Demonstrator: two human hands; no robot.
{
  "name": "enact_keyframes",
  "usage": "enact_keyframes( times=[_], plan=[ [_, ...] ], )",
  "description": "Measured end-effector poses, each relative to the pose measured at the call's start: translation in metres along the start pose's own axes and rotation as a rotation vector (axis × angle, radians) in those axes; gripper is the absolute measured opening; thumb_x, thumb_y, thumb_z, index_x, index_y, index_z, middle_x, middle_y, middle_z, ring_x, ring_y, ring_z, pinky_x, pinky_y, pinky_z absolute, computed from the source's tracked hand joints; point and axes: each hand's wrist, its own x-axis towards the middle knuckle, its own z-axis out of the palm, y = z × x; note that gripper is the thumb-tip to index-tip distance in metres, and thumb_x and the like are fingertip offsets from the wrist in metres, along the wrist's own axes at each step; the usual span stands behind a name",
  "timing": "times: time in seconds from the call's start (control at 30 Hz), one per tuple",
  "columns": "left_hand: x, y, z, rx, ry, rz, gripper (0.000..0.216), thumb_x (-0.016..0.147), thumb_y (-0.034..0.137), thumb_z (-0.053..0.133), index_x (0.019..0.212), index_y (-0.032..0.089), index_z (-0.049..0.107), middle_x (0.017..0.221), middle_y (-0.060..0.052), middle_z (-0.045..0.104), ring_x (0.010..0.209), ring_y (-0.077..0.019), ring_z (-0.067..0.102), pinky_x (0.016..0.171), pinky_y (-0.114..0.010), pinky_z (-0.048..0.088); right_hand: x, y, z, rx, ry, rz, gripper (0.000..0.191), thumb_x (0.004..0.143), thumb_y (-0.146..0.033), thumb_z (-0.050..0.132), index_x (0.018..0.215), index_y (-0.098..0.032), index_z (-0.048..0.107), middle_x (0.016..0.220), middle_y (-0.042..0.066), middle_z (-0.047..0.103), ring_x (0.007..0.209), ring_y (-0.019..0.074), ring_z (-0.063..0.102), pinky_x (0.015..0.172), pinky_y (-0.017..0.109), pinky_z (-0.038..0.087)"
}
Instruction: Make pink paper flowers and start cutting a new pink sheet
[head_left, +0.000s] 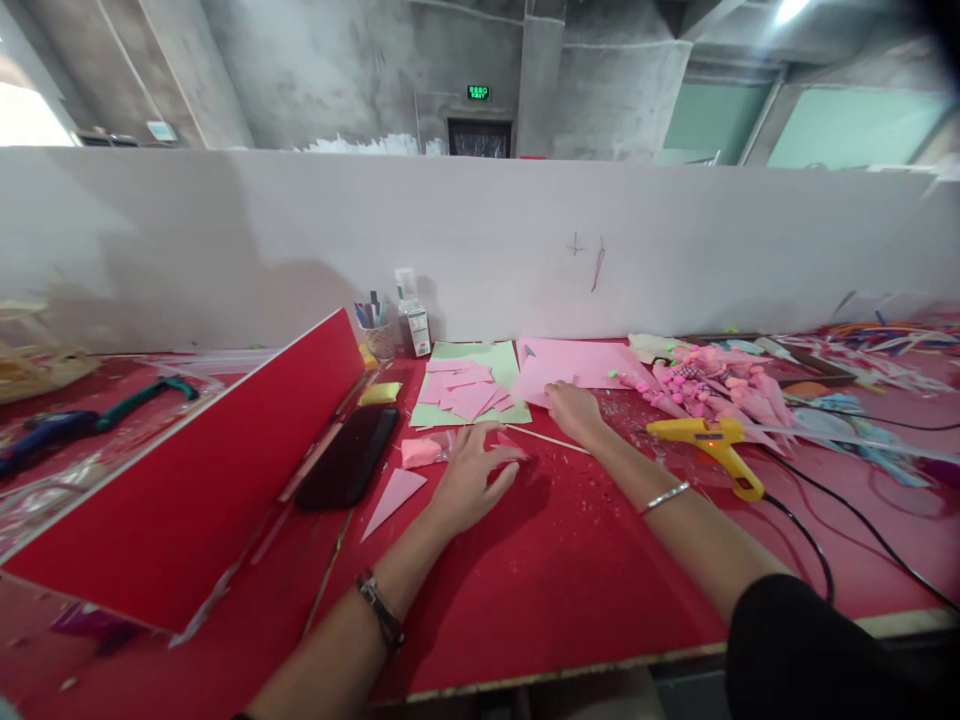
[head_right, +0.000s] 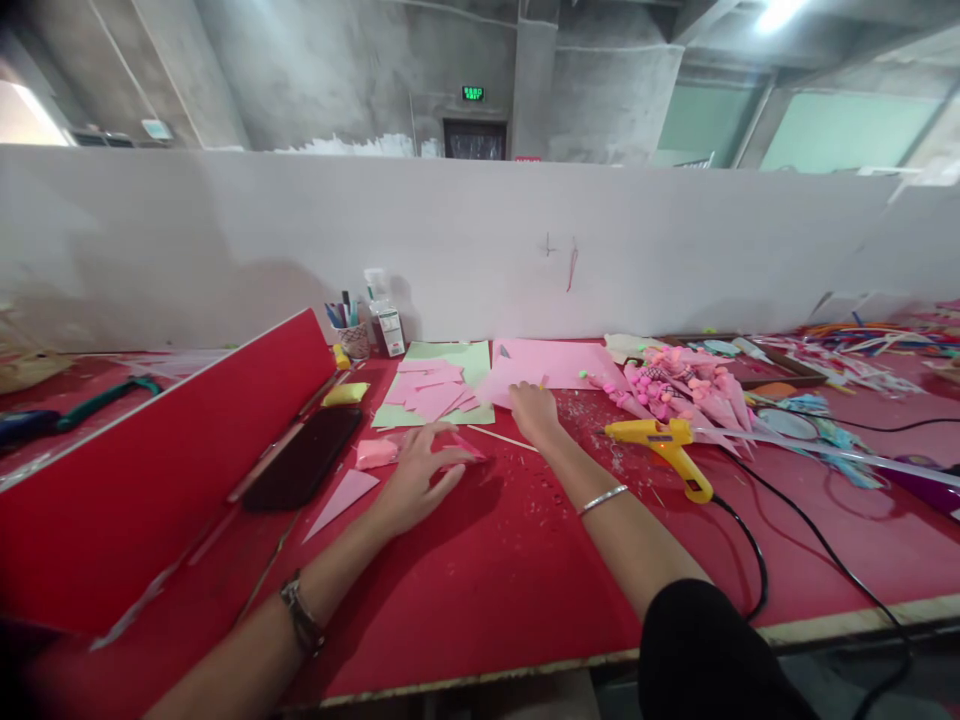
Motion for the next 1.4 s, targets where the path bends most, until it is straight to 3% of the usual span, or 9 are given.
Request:
enact_keyframes(
  times=[0.2, 0.3, 0.4, 0.5, 0.63, 0.77, 1.03, 1.23, 1.4],
  plan=[
    [-0.005, -0.007, 0.011, 0.161, -0.122, -0.052, 0.025, 0.079, 0.032, 0.048, 0.102, 0.03, 0.059, 0.126, -0.004, 0.039, 0.11, -0.029, 0.034, 0.089, -0.052, 0.029, -0.027, 0.001, -0.047, -0.029, 0.105, -0.146, 0.021, 0.086, -0.018, 0.038, 0.097, -0.018, 0.056, 0.099, 0.008, 0.058, 0.092, 0.0183, 0.05, 0.074, 0.026, 0.037],
    [-0.005, -0.009, 0.014, 0.188, -0.057, -0.137, 0.033, 0.078, 0.027, 0.048, 0.11, 0.026, 0.053, 0.129, -0.008, 0.035, 0.114, -0.0303, 0.032, 0.091, -0.052, 0.028, -0.065, 0.002, -0.063, -0.04, 0.169, -0.422, 0.022, 0.087, -0.019, 0.038, 0.083, -0.016, 0.06, 0.083, 0.007, 0.059, 0.082, 0.0174, 0.05, 0.071, 0.027, 0.036],
    [-0.002, -0.002, 0.01, 0.126, 0.023, -0.124, 0.036, 0.081, 0.02, 0.041, 0.117, 0.025, 0.046, 0.131, -0.007, 0.034, 0.116, -0.0262, 0.031, 0.092, -0.046, 0.029, -0.113, 0.005, -0.058, 0.008, 0.175, -0.639, 0.022, 0.085, -0.015, 0.04, 0.078, -0.016, 0.061, 0.072, 0.006, 0.058, 0.07, 0.0166, 0.049, 0.065, 0.028, 0.036],
    [0.001, 0.01, 0.003, 0.029, 0.085, -0.051, 0.033, 0.086, 0.019, 0.032, 0.116, 0.021, 0.045, 0.128, -0.007, 0.039, 0.117, -0.0195, 0.032, 0.096, -0.039, 0.027, -0.154, 0.01, -0.043, 0.093, 0.076, -0.683, 0.019, 0.081, -0.01, 0.044, 0.083, -0.017, 0.062, 0.073, 0.006, 0.059, 0.069, 0.0168, 0.05, 0.063, 0.027, 0.038],
    [0.001, 0.019, -0.002, -0.028, -0.101, 0.086, 0.031, 0.085, 0.028, 0.037, 0.114, 0.023, 0.047, 0.128, -0.005, 0.042, 0.119, -0.0199, 0.032, 0.099, -0.038, 0.023, -0.179, 0.025, -0.032, 0.32, -0.125, -0.576, 0.027, 0.072, -0.013, 0.056, 0.096, -0.023, 0.062, 0.1, 0.008, 0.057, 0.093, 0.0196, 0.05, 0.08, 0.032, 0.04],
    [-0.002, 0.022, 0.001, 0.004, -0.342, 0.17, 0.048, 0.077, 0.045, 0.048, 0.122, 0.03, 0.042, 0.134, -0.003, 0.036, 0.124, -0.0261, 0.026, 0.101, -0.047, 0.014, -0.179, 0.042, -0.029, 0.496, -0.273, -0.523, 0.032, 0.075, -0.019, 0.053, 0.103, -0.032, 0.06, 0.126, 0.004, 0.043, 0.119, 0.0215, 0.033, 0.098, 0.042, 0.025],
    [-0.014, 0.022, 0.004, 0.001, -0.478, 0.176, 0.073, 0.072, 0.06, 0.045, 0.133, 0.024, 0.025, 0.137, -0.008, 0.034, 0.125, -0.0255, 0.026, 0.103, -0.048, 0.006, -0.167, 0.045, -0.032, 0.555, -0.377, -0.493, 0.023, 0.087, -0.028, 0.041, 0.09, -0.031, 0.064, 0.109, 0.001, 0.054, 0.107, 0.0154, 0.044, 0.102, 0.044, 0.011],
    [-0.019, 0.024, 0.002, 0.074, -0.455, 0.146, 0.068, 0.071, 0.063, 0.043, 0.129, 0.028, 0.035, 0.137, -0.008, 0.033, 0.123, -0.0281, 0.029, 0.102, -0.048, 0.009, -0.146, 0.03, -0.026, 0.569, -0.279, -0.559, 0.023, 0.086, -0.031, 0.042, 0.081, -0.02, 0.061, 0.091, 0.004, 0.056, 0.089, 0.0142, 0.047, 0.084, 0.029, 0.034],
    [-0.021, 0.028, -0.001, 0.006, -0.474, 0.076, 0.063, 0.075, 0.061, 0.038, 0.13, 0.03, 0.033, 0.136, -0.006, 0.034, 0.122, -0.0275, 0.029, 0.1, -0.047, 0.017, -0.129, 0.011, -0.012, 0.548, -0.214, -0.557, 0.024, 0.085, -0.033, 0.045, 0.075, -0.016, 0.058, 0.078, 0.004, 0.055, 0.078, 0.0147, 0.048, 0.071, 0.027, 0.035]
  ],
)
